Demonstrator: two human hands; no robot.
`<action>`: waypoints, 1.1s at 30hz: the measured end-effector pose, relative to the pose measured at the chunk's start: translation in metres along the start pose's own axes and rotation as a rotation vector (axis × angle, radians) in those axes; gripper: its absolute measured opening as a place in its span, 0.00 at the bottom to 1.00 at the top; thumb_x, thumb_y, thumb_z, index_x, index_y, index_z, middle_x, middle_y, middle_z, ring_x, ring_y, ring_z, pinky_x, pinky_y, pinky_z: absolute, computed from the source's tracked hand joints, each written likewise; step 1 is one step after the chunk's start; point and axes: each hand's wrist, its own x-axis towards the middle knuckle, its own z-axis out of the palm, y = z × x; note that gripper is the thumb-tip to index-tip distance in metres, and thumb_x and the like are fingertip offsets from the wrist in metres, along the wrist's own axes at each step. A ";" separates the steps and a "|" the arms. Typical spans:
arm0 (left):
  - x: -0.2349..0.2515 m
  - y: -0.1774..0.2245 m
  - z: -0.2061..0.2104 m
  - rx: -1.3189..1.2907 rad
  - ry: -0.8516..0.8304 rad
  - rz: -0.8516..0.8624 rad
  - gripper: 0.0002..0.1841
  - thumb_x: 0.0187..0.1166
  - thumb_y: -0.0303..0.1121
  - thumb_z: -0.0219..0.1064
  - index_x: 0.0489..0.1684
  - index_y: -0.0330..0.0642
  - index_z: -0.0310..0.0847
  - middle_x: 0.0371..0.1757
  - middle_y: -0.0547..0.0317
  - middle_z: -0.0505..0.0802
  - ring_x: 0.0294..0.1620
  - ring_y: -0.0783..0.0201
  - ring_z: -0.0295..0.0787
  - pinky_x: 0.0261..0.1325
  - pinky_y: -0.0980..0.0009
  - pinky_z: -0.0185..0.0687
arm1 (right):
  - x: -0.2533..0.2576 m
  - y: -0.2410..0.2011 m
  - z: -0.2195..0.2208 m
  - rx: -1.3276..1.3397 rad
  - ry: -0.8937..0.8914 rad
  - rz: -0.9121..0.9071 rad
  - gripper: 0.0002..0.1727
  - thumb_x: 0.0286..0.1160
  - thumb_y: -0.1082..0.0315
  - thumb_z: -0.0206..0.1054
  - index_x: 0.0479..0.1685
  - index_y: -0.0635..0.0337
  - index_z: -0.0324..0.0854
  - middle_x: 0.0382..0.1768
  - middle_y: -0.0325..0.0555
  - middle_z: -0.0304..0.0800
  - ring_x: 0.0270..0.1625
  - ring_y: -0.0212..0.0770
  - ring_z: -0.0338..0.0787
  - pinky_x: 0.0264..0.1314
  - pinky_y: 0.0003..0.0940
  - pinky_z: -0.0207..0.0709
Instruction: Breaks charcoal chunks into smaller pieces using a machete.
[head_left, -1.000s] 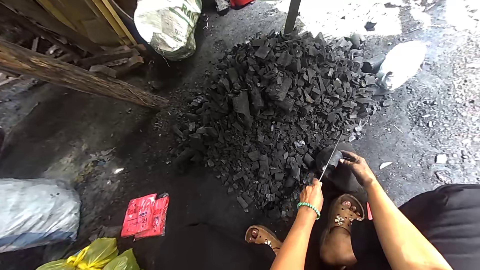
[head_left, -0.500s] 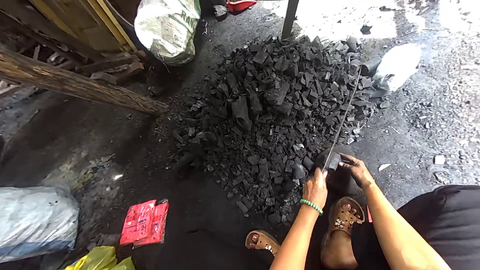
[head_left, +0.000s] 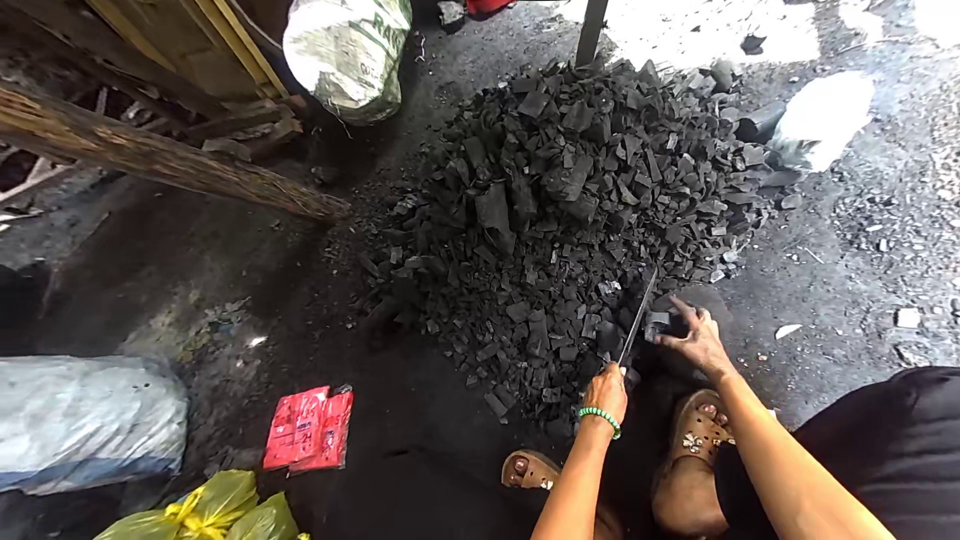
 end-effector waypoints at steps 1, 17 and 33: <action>0.000 0.000 0.002 -0.010 -0.002 -0.001 0.25 0.97 0.42 0.41 0.79 0.35 0.70 0.64 0.32 0.88 0.69 0.39 0.86 0.73 0.44 0.76 | -0.001 -0.003 0.005 -0.086 0.014 -0.037 0.43 0.56 0.61 0.89 0.80 0.47 0.78 0.84 0.75 0.61 0.78 0.81 0.68 0.73 0.79 0.65; -0.041 0.079 -0.025 -0.301 0.768 0.714 0.16 0.91 0.34 0.55 0.44 0.26 0.80 0.21 0.46 0.84 0.19 0.54 0.83 0.23 0.60 0.80 | -0.017 0.012 -0.009 -0.206 0.219 0.047 0.21 0.71 0.64 0.80 0.62 0.62 0.89 0.77 0.75 0.72 0.75 0.79 0.72 0.75 0.74 0.65; -0.006 -0.006 0.022 -0.294 0.324 0.112 0.22 0.95 0.37 0.49 0.67 0.25 0.78 0.47 0.31 0.92 0.52 0.37 0.92 0.62 0.42 0.82 | -0.013 -0.023 0.015 0.017 0.152 -0.123 0.25 0.70 0.66 0.80 0.67 0.63 0.86 0.75 0.75 0.73 0.75 0.76 0.73 0.75 0.73 0.66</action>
